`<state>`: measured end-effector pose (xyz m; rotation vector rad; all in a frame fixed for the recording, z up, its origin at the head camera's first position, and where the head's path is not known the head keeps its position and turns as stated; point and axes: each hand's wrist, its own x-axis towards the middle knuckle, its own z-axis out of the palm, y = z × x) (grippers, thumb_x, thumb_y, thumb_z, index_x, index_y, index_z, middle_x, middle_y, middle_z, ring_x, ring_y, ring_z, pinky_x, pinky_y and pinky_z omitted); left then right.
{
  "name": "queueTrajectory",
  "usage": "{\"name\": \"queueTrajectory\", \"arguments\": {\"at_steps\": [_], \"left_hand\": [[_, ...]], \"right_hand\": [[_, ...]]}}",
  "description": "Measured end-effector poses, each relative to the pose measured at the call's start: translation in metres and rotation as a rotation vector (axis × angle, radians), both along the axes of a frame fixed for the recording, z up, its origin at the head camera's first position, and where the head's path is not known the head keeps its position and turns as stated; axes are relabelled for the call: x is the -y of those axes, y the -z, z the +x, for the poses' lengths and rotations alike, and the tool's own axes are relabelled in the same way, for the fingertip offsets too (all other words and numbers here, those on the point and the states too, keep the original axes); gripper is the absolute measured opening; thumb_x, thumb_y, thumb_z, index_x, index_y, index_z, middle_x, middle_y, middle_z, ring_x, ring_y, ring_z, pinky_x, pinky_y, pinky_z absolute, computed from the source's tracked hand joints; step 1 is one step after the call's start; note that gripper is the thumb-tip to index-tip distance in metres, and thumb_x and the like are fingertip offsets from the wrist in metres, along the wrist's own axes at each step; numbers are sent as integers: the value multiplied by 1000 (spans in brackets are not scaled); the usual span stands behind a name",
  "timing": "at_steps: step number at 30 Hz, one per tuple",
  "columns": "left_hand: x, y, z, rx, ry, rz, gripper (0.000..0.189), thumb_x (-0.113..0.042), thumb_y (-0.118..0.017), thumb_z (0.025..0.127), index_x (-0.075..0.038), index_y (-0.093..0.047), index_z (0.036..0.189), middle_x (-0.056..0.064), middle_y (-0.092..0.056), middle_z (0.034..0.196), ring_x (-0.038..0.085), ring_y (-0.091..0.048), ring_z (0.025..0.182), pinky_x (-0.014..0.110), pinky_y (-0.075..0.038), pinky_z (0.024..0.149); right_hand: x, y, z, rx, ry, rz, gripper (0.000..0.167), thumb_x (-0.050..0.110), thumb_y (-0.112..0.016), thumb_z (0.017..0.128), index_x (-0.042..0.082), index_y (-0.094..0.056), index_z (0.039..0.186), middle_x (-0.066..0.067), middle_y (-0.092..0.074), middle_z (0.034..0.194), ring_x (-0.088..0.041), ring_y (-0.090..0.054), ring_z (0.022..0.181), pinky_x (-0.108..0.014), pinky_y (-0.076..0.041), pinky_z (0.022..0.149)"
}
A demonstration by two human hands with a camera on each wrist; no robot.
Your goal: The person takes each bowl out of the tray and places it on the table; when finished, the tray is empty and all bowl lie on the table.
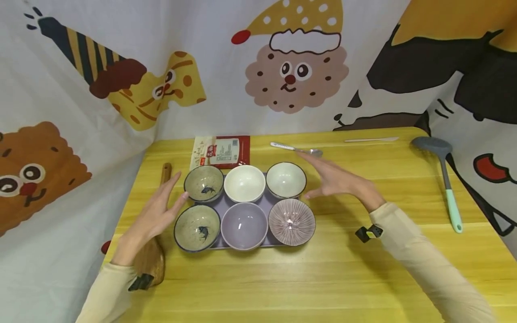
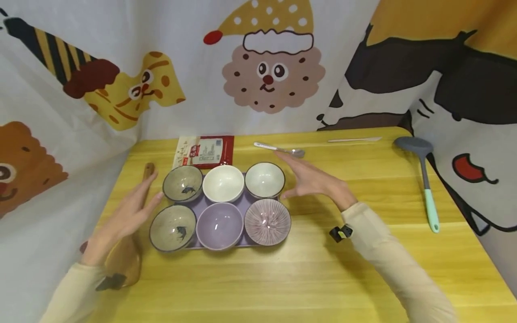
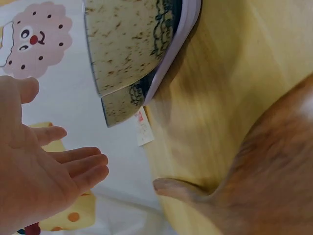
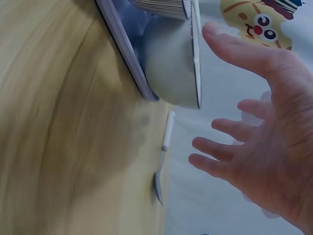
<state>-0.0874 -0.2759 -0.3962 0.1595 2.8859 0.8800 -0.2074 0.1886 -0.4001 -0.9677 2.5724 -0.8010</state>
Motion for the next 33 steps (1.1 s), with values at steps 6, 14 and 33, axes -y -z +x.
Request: {"name": "queueTrajectory", "arguments": {"at_steps": [6, 14, 33], "left_hand": [[3, 13, -1, 33, -25, 55, 74, -51, -40, 107, -26, -1, 164, 21, -10, 168, 55, -17, 149, 75, -15, 114], [4, 26, -3, 90, -26, 147, 81, -48, -45, 106, -13, -1, 164, 35, -29, 158, 55, -38, 139, 68, -32, 111], [11, 48, -10, 152, 13, 417, 83, -26, -58, 104, -7, -3, 163, 38, -41, 149, 51, -48, 134, 55, -45, 106]], "right_hand": [[8, 9, -8, 67, -45, -41, 125, 26, -94, 69, 8, -14, 163, -16, -15, 169, -42, -28, 150, -59, -24, 121], [14, 21, -15, 129, -79, -61, 123, 23, -94, 69, 0, -16, 161, -23, -24, 165, -43, -28, 150, -60, -24, 121], [22, 24, -29, 266, -72, -74, 122, 17, -97, 59, 8, -28, 159, -19, -36, 159, -40, -33, 147, -63, -25, 119]]}}
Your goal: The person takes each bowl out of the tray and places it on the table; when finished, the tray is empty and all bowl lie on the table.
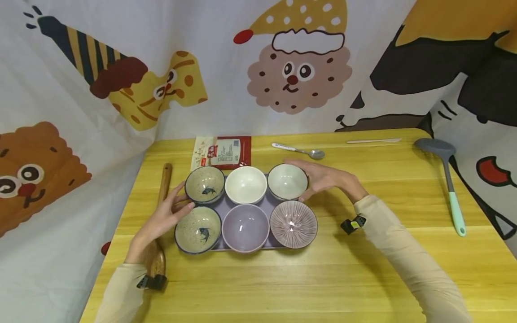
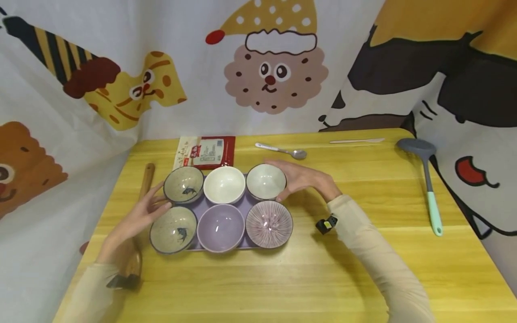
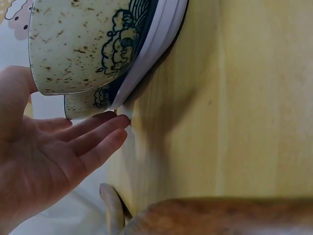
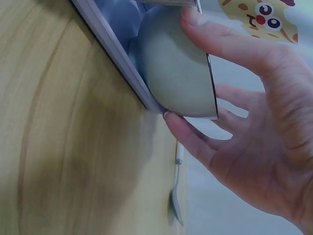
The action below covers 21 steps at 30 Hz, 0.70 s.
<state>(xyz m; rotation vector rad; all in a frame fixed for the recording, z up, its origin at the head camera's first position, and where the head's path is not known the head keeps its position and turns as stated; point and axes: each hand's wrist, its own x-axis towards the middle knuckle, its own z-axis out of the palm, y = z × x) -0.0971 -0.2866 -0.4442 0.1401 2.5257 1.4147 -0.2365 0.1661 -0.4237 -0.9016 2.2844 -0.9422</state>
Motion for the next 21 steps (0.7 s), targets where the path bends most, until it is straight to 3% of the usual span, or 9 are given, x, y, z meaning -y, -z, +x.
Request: {"name": "queueTrajectory", "arguments": {"at_steps": [8, 13, 21], "left_hand": [[3, 4, 5, -15, -25, 25, 82, -23, -58, 104, -10, -4, 164, 34, -50, 143, 48, -53, 131, 54, -46, 106], [3, 5, 4, -20, -27, 22, 81, -24, -57, 105, -12, -4, 164, 32, -57, 137, 45, -59, 125, 50, -50, 103], [1, 5, 2, 0, -29, 28, 81, -27, -56, 105, -15, -3, 165, 33, -56, 138, 47, -59, 124, 55, -49, 103]], "right_hand": [[2, 2, -2, -97, 9, -21, 119, 30, -100, 56, 6, -39, 155, -17, -50, 151, -38, -42, 142, -62, -31, 117], [-1, 8, -2, -128, 54, -57, 118, 37, -101, 56, 11, -42, 154, -11, -54, 148, -33, -47, 138, -59, -36, 115], [-9, 16, 4, -239, 127, -129, 116, 42, -99, 58, 7, -42, 153, -16, -56, 144, -33, -60, 123, -51, -51, 102]]}}
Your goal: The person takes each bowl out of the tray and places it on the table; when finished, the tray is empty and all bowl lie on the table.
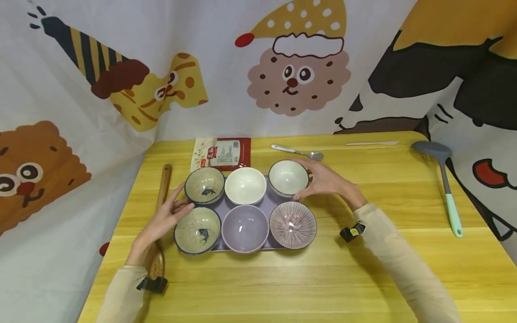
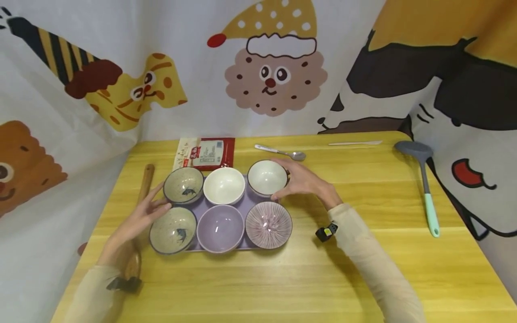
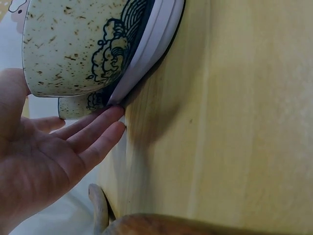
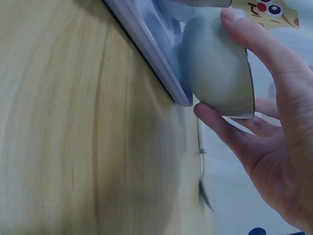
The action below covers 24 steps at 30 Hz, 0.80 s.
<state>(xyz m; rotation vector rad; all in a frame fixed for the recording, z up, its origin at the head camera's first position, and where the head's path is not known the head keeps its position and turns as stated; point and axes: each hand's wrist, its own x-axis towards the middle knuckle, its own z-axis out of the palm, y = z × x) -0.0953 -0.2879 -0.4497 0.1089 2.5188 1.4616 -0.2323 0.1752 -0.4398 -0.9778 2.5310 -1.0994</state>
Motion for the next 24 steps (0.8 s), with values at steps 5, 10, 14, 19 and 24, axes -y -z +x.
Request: {"name": "queueTrajectory", "arguments": {"at_steps": [5, 10, 14, 19, 24], "left_hand": [[-2, 0, -4, -6, 6, 8, 81, -26, -57, 104, -17, -4, 165, 32, -58, 136, 45, -61, 122, 51, -51, 102], [-4, 0, -6, 2, 2, 48, 81, -23, -58, 104, -16, -4, 165, 32, -58, 135, 44, -60, 122, 47, -51, 103], [-7, 2, -6, 44, -25, 107, 80, -22, -57, 104, -20, -5, 165, 34, -51, 143, 45, -54, 130, 55, -44, 108], [-9, 2, -4, 83, -51, 150, 78, -24, -57, 104, -22, -9, 165, 34, -40, 152, 46, -44, 138, 57, -37, 113], [-4, 2, 1, 75, -49, 114, 72, -26, -57, 104, -23, -16, 164, 32, -39, 154, 48, -42, 140, 59, -35, 113]], "right_hand": [[-9, -1, 7, 0, 79, -73, 119, 35, -100, 60, 8, -37, 157, -19, -45, 154, -37, -61, 118, -44, -58, 90], [-23, -11, 15, -5, 190, -89, 120, 30, -100, 59, 12, -35, 158, -17, -43, 155, -37, -60, 120, -47, -58, 90], [-45, -16, 18, -35, 292, -73, 119, 33, -100, 60, 13, -35, 158, -17, -42, 157, -39, -61, 120, -51, -57, 90], [-84, -17, 23, -39, 419, -39, 115, 34, -97, 65, 14, -34, 158, -20, -39, 157, -46, -60, 121, -53, -57, 88], [-119, -19, 29, -55, 514, -23, 112, 33, -96, 67, 15, -35, 158, -21, -42, 155, -50, -58, 122, -27, -57, 81]]}}
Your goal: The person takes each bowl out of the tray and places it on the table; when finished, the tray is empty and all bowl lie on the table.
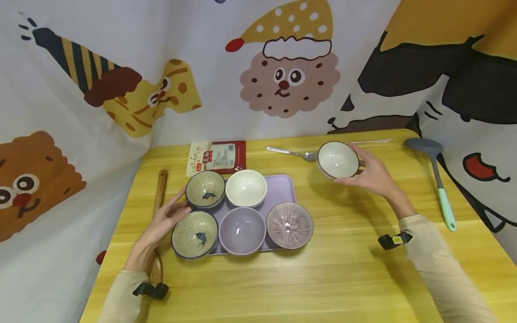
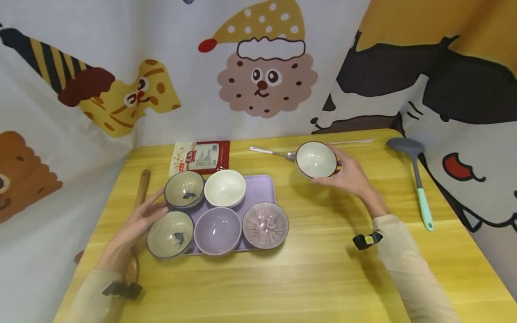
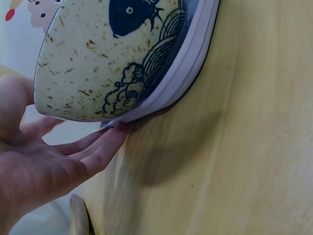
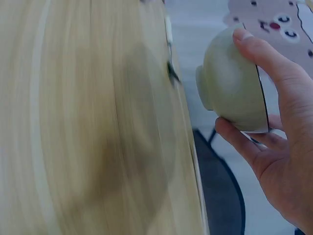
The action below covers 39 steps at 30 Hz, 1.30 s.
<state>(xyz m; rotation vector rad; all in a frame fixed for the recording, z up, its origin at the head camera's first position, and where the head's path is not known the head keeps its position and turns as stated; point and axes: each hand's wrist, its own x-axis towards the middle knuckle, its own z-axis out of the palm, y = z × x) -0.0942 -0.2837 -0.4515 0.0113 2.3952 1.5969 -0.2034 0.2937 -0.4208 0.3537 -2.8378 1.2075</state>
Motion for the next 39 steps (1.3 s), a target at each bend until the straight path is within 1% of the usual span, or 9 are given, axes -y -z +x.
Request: {"name": "queueTrajectory", "arguments": {"at_steps": [4, 11, 13, 16, 19, 22, 29, 35, 39], "left_hand": [[2, -1, 2, 6, 6, -31, 69, -28, -55, 105, -25, -19, 164, 29, -42, 154, 46, -44, 139, 59, -37, 112], [-2, -3, -1, -5, 42, -36, 67, -28, -54, 106, -22, -19, 164, 29, -43, 153, 45, -44, 139, 57, -36, 110], [-2, -3, -1, -7, 48, -35, 67, -26, -53, 106, -21, -20, 163, 29, -43, 153, 46, -44, 139, 57, -36, 110], [-2, -3, -1, -3, 66, -30, 65, -25, -52, 106, -19, -21, 163, 30, -40, 154, 48, -42, 140, 61, -34, 112], [-2, -3, -1, 8, 86, -16, 62, -23, -50, 107, -18, -22, 163, 31, -36, 156, 50, -37, 143, 65, -31, 114], [-2, -3, -2, 11, 102, 7, 60, -21, -48, 108, -16, -23, 163, 31, -33, 158, 50, -33, 145, 66, -27, 115], [-4, 0, -5, 0, 130, 53, 58, -14, -45, 107, -12, -24, 162, 32, -32, 158, 51, -31, 145, 67, -24, 116], [-3, 1, -7, 4, 151, 61, 58, -15, -45, 107, -13, -25, 162, 29, -30, 160, 49, -30, 146, 66, -23, 116], [-2, 0, -8, 20, 164, 57, 58, -19, -44, 107, -13, -26, 161, 24, -22, 165, 47, -21, 151, 66, -14, 119]], "right_hand": [[-29, -1, 5, -17, 64, 20, 111, 32, -96, 67, 14, -35, 158, -24, -45, 152, -52, -59, 119, -6, -45, 71], [-75, 0, 13, -71, 171, 93, 112, 31, -95, 68, 8, -33, 159, -30, -41, 153, -50, -52, 120, 1, -33, 70], [-82, 2, 12, -75, 193, 96, 111, 31, -94, 69, 8, -33, 159, -32, -40, 151, -51, -50, 121, -7, -41, 74], [-91, 3, 12, -60, 261, 115, 111, 33, -92, 72, 6, -30, 159, -37, -37, 151, -56, -43, 127, -41, -51, 90], [-97, 5, 11, -22, 345, 157, 113, 42, -88, 75, 4, -25, 160, -40, -32, 152, -61, -36, 133, -74, -36, 96], [-101, 8, 8, 14, 411, 169, 115, 49, -83, 78, 2, -19, 161, -40, -29, 155, -62, -33, 135, -77, -32, 100], [-107, 14, 0, 74, 520, 150, 117, 55, -79, 79, 0, -17, 161, -40, -27, 156, -61, -32, 137, -75, -34, 103], [-111, 18, -6, 136, 566, 158, 118, 58, -76, 81, -3, -14, 160, -40, -27, 155, -59, -32, 138, -73, -35, 105], [-114, 19, -10, 157, 580, 162, 118, 59, -76, 81, -4, -14, 160, -40, -25, 156, -59, -31, 138, -72, -35, 106]]}}
